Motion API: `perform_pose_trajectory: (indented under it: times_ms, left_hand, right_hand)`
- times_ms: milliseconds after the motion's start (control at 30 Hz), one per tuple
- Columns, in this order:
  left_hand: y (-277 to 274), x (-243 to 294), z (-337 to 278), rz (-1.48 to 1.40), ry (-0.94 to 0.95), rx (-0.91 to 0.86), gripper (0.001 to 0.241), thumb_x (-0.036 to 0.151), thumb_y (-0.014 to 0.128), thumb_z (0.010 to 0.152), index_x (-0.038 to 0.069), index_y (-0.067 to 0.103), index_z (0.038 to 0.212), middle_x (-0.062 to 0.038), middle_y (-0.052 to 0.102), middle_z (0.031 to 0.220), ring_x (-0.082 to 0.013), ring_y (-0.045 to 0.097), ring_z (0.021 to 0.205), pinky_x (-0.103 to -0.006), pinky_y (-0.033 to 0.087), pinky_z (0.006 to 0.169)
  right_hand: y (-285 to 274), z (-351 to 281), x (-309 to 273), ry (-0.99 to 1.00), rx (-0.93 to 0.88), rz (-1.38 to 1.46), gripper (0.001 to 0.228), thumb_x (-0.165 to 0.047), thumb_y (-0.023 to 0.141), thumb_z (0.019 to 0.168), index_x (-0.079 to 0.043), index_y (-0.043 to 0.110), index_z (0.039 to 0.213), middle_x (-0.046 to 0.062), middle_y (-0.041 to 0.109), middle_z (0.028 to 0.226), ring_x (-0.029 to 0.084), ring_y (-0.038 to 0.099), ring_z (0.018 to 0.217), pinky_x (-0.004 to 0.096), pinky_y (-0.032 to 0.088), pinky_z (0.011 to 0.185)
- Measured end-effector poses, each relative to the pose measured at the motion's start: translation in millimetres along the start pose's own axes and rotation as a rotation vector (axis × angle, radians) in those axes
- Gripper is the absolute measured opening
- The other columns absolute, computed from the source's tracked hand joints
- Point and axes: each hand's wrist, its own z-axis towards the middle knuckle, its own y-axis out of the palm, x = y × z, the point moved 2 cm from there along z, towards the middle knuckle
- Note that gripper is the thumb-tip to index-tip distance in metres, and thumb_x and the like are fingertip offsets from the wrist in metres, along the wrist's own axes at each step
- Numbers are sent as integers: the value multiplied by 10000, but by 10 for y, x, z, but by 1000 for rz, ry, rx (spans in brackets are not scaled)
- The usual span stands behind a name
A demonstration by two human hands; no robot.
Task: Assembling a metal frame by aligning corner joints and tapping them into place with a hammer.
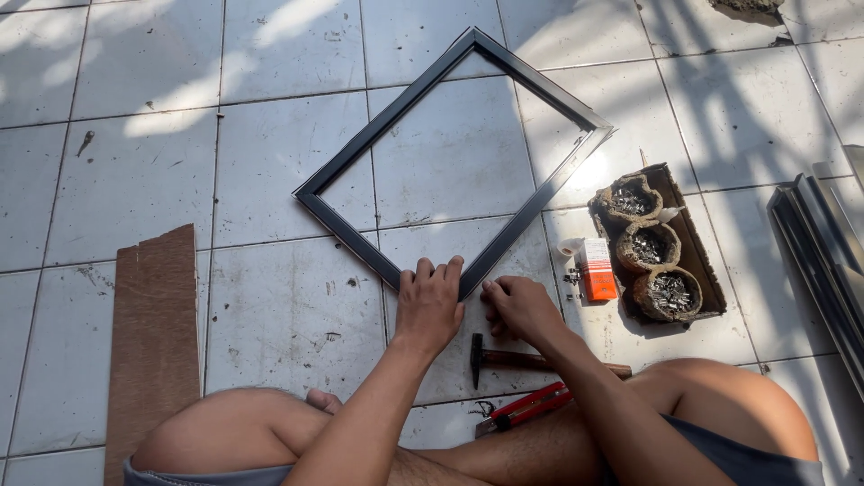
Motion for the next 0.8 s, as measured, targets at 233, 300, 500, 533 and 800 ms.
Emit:
perform_pose_trajectory:
  times_ms: [233,300,500,533,800]
  left_hand:
    - [-170,-78,8,-254,-149,23,450,145,625,656,69,558,1094,-84,574,870,-242,462,848,-367,365,701]
    - [-387,-17,1,-361,-144,-44,420,103,629,622,65,622,1041,-108,547,885,-265,436,897,-422,348,786]
    - [-655,-355,-40,-157,-219,-121,421,26,631,578,152,682,976,-99,549,883,-271,463,889,-427,365,776]
    - [-724,-423,-60,-155,-218,-117,421,26,631,578,152,682,976,-99,549,883,-271,463,889,-427,365,776]
    - [-969,-549,-83,-335,-633,688,481,-119,632,629,105,546,1046,-133,413,954,-320,395,953,-452,410,764]
  right_hand:
    - [-36,29,10,-4,7,280,461,-357,417,901,21,536,1136,173,643,878,220,661,568,276,525,417]
    - [-84,-19,-61,-18,24,572,652,-485,488,823,-33,393,1283,185,540,1143,225,630,689,273,499,504]
    - [-326,-156,-246,-184,91,963,622,-384,503,804,-72,329,1313,110,494,1212,88,479,568,208,438,476]
    - [-342,-183,-270,-188,91,963,622,-384,503,804,-72,329,1313,110,494,1212,88,479,568,208,438,476]
    - [-266,-155,-251,-268,-78,1146,611,-537,350,819,-146,395,1287,48,484,1237,57,410,561,153,331,387]
